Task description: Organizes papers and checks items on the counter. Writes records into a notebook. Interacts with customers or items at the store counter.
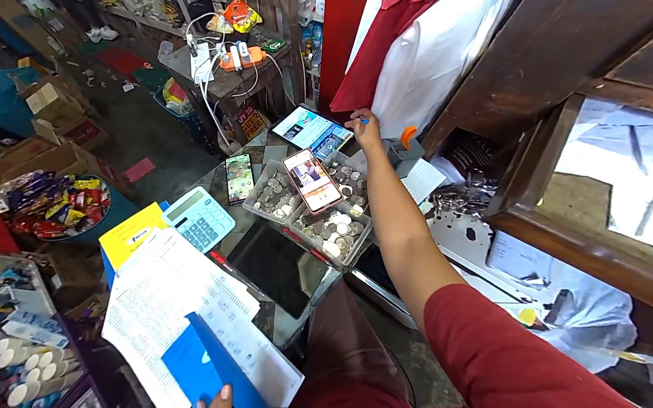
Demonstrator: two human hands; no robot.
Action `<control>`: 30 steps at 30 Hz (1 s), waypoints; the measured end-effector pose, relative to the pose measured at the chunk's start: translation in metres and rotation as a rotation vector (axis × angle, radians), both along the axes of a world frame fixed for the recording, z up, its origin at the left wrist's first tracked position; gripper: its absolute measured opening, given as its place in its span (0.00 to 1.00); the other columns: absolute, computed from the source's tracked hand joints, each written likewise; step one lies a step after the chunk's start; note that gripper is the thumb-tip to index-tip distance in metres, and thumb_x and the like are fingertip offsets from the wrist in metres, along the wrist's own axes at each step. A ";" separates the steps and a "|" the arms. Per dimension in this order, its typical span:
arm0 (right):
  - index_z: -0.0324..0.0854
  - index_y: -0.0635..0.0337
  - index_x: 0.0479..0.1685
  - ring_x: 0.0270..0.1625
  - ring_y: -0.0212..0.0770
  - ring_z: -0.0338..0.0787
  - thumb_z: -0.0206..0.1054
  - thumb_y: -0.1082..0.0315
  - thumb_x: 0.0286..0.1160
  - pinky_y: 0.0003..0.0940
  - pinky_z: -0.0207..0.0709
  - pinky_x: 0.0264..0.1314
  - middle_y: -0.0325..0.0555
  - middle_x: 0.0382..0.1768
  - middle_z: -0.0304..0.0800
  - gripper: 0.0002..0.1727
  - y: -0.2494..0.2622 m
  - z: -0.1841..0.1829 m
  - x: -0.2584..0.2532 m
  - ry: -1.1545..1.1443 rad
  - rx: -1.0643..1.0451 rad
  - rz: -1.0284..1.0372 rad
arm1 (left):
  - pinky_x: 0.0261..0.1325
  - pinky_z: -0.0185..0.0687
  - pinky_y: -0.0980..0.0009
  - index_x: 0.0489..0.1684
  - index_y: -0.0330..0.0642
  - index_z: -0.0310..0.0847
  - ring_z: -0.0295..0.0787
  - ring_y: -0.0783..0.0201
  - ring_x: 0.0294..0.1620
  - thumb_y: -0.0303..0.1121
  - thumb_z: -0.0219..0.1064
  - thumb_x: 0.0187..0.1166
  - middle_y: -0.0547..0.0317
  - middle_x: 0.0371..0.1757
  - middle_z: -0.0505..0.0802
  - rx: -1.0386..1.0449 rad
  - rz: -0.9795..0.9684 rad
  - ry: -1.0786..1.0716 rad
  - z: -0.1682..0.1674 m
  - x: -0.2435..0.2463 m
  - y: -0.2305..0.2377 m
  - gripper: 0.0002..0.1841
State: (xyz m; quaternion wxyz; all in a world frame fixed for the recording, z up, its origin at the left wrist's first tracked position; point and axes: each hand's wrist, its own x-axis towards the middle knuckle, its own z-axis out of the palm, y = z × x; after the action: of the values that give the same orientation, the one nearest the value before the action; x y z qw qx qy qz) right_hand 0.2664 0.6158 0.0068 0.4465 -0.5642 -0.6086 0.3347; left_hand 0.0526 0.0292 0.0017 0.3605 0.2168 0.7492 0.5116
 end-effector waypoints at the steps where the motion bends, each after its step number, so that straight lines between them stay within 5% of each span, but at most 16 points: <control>1: 0.78 0.74 0.66 0.63 0.56 0.89 0.58 0.76 0.82 0.48 0.76 0.71 0.66 0.59 0.89 0.17 0.000 0.001 0.000 -0.030 -0.009 -0.017 | 0.74 0.75 0.66 0.37 0.50 0.86 0.88 0.83 0.50 0.37 0.47 0.91 0.78 0.38 0.93 0.006 0.005 0.001 -0.001 0.000 0.000 0.18; 4: 0.79 0.71 0.67 0.66 0.58 0.88 0.60 0.75 0.81 0.52 0.74 0.74 0.66 0.61 0.89 0.18 -0.001 0.002 0.003 -0.102 -0.061 -0.050 | 0.75 0.74 0.66 0.36 0.51 0.86 0.88 0.84 0.50 0.36 0.47 0.90 0.79 0.37 0.93 0.010 0.017 0.014 -0.001 0.002 0.000 0.18; 13: 0.81 0.72 0.64 0.63 0.59 0.90 0.59 0.71 0.83 0.53 0.76 0.72 0.67 0.57 0.90 0.17 0.000 -0.003 0.001 -0.145 0.033 0.012 | 0.93 0.42 0.53 0.32 0.36 0.86 0.86 0.80 0.59 0.33 0.46 0.89 0.68 0.36 0.94 -0.025 0.023 0.129 0.003 0.007 0.000 0.21; 18: 0.77 0.73 0.65 0.57 0.49 0.92 0.51 0.68 0.90 0.43 0.80 0.65 0.64 0.55 0.91 0.18 -0.034 0.023 -0.008 -0.024 0.144 0.275 | 0.93 0.39 0.49 0.33 0.38 0.87 0.87 0.78 0.58 0.34 0.45 0.89 0.66 0.36 0.94 -0.038 -0.001 0.131 0.004 0.006 -0.001 0.22; 24: 0.79 0.71 0.58 0.57 0.44 0.91 0.51 0.71 0.88 0.43 0.81 0.66 0.57 0.52 0.92 0.15 -0.122 0.046 -0.022 -0.113 0.265 0.622 | 0.93 0.31 0.48 0.35 0.35 0.87 0.85 0.76 0.63 0.35 0.48 0.89 0.62 0.39 0.94 -0.024 0.016 0.136 0.006 0.009 0.000 0.21; 28: 0.86 0.68 0.53 0.66 0.65 0.84 0.58 0.77 0.78 0.65 0.67 0.76 0.60 0.52 0.91 0.13 -0.138 0.034 -0.026 -0.370 0.397 0.678 | 0.93 0.30 0.48 0.39 0.33 0.87 0.82 0.74 0.68 0.36 0.49 0.89 0.58 0.44 0.94 -0.033 0.040 0.109 0.005 0.009 0.000 0.21; 30: 0.86 0.67 0.54 0.68 0.67 0.83 0.58 0.78 0.77 0.67 0.65 0.77 0.61 0.54 0.91 0.14 -0.145 0.034 -0.026 -0.411 0.401 0.638 | 0.94 0.30 0.48 0.40 0.33 0.88 0.82 0.73 0.69 0.37 0.49 0.89 0.58 0.45 0.94 -0.029 0.047 0.100 0.004 0.010 0.000 0.21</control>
State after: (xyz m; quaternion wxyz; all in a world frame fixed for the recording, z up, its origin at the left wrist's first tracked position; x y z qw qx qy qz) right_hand 0.2405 0.4713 0.0411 0.2908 -0.3045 -0.8820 0.2115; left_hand 0.0622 0.0293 0.0059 0.3138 0.2193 0.7784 0.4975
